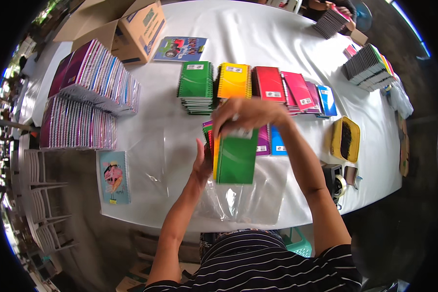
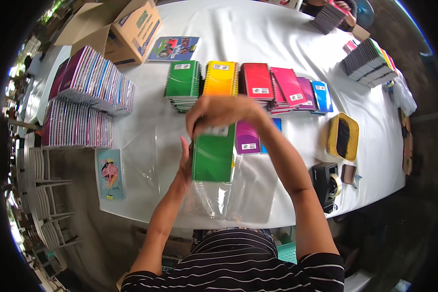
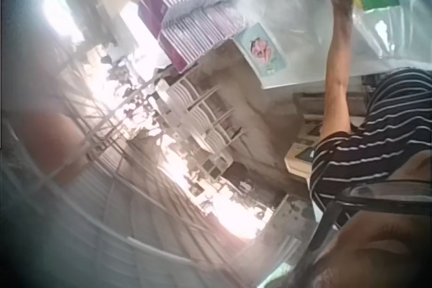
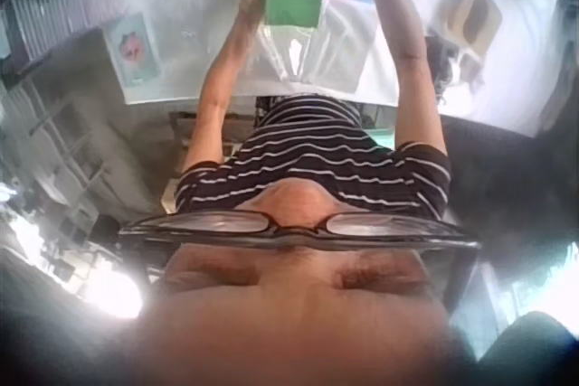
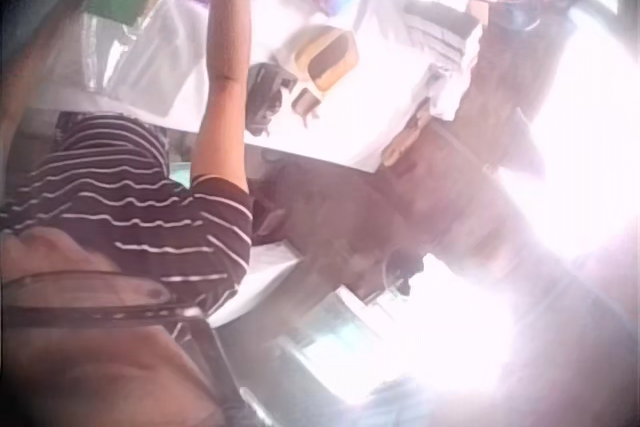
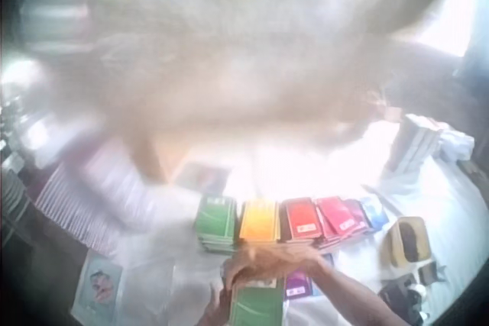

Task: The person sorts notebooks of different colors into a stack, places them inside a clear plastic sleeve, and uses a tape dispenser to seal the package.

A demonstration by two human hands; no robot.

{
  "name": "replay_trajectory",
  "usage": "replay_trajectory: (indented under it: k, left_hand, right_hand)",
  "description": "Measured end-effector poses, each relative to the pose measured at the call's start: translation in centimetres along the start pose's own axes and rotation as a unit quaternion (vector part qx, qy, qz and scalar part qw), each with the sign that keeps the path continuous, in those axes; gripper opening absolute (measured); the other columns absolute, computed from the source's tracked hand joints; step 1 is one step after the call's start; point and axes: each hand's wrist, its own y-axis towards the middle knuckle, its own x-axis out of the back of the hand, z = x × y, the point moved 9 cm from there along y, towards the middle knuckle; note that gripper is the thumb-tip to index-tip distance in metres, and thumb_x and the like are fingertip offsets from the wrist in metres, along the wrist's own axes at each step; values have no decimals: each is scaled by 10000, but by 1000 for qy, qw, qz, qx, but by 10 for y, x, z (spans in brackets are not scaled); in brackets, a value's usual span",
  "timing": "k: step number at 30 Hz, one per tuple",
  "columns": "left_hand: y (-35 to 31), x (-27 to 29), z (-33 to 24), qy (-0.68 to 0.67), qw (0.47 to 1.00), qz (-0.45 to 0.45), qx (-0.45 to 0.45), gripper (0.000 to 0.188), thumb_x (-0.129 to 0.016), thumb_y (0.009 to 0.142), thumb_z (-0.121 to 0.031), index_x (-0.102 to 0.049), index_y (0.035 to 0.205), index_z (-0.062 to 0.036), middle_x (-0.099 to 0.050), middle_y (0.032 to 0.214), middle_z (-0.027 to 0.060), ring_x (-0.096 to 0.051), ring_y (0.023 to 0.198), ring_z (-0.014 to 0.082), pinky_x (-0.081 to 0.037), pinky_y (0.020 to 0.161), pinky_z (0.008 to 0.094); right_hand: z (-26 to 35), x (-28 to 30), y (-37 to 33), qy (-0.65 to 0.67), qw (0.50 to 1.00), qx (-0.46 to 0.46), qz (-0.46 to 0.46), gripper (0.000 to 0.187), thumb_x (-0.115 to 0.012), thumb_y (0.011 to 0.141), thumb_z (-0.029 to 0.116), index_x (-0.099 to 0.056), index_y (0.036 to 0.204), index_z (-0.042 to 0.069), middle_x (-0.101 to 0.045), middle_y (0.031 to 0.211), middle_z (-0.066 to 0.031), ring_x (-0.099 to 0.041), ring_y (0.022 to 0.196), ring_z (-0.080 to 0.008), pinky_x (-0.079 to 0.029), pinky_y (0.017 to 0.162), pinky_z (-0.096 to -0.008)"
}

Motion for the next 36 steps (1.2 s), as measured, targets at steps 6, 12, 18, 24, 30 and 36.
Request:
replay_trajectory:
  k: [6,12,18,24,30,36]
  left_hand:
    - [-28,1,61,-46,990,-86,100,823,-212,926,-692,-382,1420,-56,-512,1331,69,-480,1207,178,-381,1021,325]
    - [-53,-51,81,-5,991,-66,118,716,-357,944,-627,-450,1370,-58,-556,1265,56,-528,1133,170,-404,993,313]
    - [-55,-69,90,7,991,-96,88,727,-447,911,-622,-467,1343,-38,-566,1237,67,-542,1109,173,-413,978,318]
    - [-29,-77,110,-13,993,-91,78,729,-408,930,-621,-445,1355,-30,-567,1230,75,-552,1095,173,-442,953,329]
    - [-17,-82,108,-89,993,-66,39,716,-350,953,-610,-430,1370,-33,-559,1262,91,-551,1123,191,-457,947,339]
    - [-6,-115,126,-181,981,14,74,760,-360,935,-633,-371,1406,-37,-541,1288,125,-529,1173,243,-448,988,391]
  right_hand:
    - [-50,14,-83,-86,967,19,-240,99,-675,789,56,-679,886,38,-653,967,-101,-616,931,-233,-482,828,-357]
    - [-205,141,-418,-368,563,-465,-575,568,-731,789,418,-597,1063,-61,-633,1013,-220,-617,918,-332,-501,823,-402]
    - [-283,123,-497,-126,559,-614,-543,646,-867,571,434,-647,921,-63,-662,946,-248,-644,955,-325,-507,813,-414]
    - [-254,150,-555,-312,487,-572,-582,308,-737,712,296,-690,930,83,-683,920,-187,-659,868,-366,-520,781,-422]
    - [-42,137,-339,-179,883,-208,-382,222,-551,814,-79,-713,927,23,-655,875,-95,-624,801,-209,-493,768,-318]
    - [2,-42,-187,-277,955,-47,-90,312,-691,787,129,-655,1095,89,-595,1120,-101,-583,1035,-261,-486,853,-374]
